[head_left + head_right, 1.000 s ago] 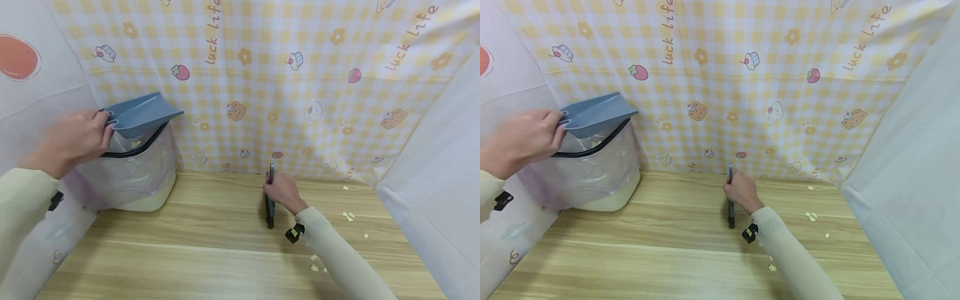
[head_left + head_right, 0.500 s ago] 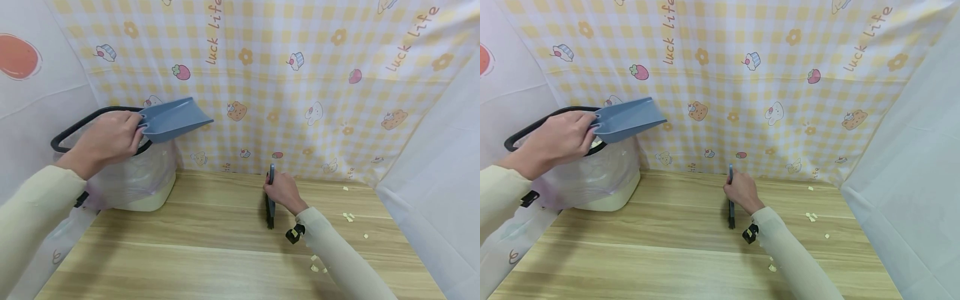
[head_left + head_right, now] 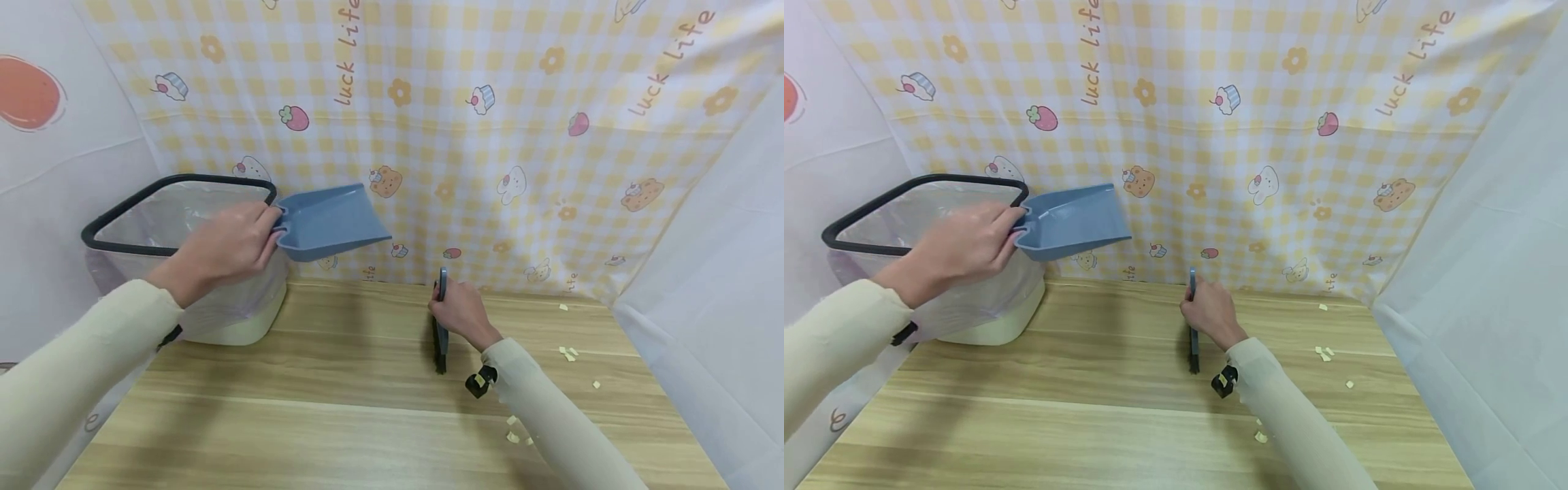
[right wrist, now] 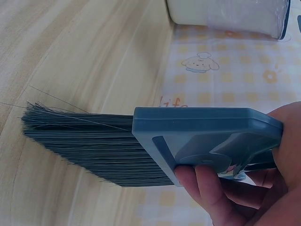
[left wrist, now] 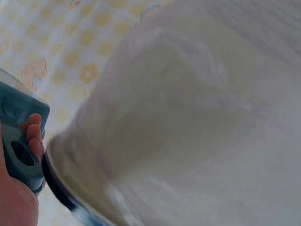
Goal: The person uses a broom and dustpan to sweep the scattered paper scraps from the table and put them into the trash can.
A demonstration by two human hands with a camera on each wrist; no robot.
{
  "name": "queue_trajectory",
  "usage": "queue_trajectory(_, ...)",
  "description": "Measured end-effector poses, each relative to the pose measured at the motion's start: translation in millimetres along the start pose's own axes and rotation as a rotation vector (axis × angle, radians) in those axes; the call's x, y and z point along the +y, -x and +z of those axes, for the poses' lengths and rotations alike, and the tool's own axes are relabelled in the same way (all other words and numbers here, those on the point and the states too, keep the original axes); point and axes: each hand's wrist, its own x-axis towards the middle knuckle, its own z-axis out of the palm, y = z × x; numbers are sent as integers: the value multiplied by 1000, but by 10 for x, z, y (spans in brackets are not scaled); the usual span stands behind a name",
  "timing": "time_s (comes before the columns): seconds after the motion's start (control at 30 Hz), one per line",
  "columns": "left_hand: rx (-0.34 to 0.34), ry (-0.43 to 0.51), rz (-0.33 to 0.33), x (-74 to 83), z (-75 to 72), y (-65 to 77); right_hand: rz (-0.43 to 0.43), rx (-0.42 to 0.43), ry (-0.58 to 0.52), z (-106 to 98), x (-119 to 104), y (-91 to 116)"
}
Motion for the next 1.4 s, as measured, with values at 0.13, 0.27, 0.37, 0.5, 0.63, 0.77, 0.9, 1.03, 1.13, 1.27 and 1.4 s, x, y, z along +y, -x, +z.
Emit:
queue_trajectory(0.13,-4,14,34,78,124,-5,-7,-1,-3,0,3,-3)
queue_trajectory(0.27,-9,22,70,149,272,30,-9,-1,-4,-6,2,-2)
queue_trajectory(0.37,-39,44,69,212,371,66,-9,-2,-7,-9,2,-3)
queue_trajectory(0.5,-60,68,65,291,502,108,-5,-7,-5,-2,2,-2)
queue_trajectory(0.63,-58,70,83,360,637,141,2,-7,-1,-1,6,0)
queue_trajectory(0.77,-61,70,116,435,765,167,2,-4,0,-1,10,1)
queue_trajectory(0.9,-60,73,137,516,897,218,-5,1,-2,12,18,-2)
queue_trajectory(1.03,-50,78,148,584,1032,279,-5,6,-5,26,23,0)
queue_trajectory(1.13,-49,95,150,633,1129,318,-2,8,-5,32,24,3)
queue_trajectory(1.27,-69,105,149,694,1242,371,3,7,-2,34,27,10)
queue_trajectory(1.4,-70,108,170,737,1345,419,8,8,2,34,33,20)
